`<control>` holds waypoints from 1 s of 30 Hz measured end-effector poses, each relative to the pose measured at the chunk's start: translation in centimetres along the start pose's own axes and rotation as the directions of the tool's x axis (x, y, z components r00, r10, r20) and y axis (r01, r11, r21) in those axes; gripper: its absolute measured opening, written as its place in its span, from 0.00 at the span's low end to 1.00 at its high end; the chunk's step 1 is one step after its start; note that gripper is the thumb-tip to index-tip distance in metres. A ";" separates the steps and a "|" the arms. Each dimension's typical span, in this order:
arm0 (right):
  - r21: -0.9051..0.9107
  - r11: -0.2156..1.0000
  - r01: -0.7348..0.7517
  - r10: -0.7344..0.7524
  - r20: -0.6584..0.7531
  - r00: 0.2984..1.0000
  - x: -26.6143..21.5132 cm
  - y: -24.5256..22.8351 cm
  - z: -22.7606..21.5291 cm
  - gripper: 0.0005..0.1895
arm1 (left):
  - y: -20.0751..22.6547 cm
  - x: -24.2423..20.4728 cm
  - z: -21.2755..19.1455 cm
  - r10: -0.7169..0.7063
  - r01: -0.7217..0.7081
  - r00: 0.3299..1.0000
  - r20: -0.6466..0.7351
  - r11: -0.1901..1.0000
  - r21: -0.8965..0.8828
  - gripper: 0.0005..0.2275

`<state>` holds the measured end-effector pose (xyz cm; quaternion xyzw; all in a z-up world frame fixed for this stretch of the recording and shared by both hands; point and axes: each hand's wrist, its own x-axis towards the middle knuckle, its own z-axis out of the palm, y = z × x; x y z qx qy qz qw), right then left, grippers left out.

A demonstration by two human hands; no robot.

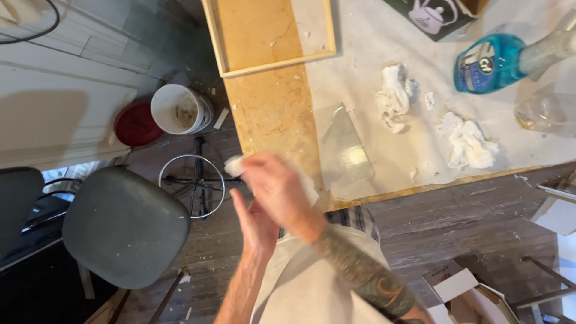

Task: Cleaning glass panes for wooden frames using glass cleaner and paper towels on a workshop bench.

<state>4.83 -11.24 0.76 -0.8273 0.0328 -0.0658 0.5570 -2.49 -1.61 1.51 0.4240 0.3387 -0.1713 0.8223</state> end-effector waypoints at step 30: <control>0.357 0.910 -0.212 0.127 0.247 0.961 -6.0 -4.0 -4.7 0.08 | 0.0 0.2 -2.6 -0.228 0.219 0.974 -0.011 0.945 -0.244 0.40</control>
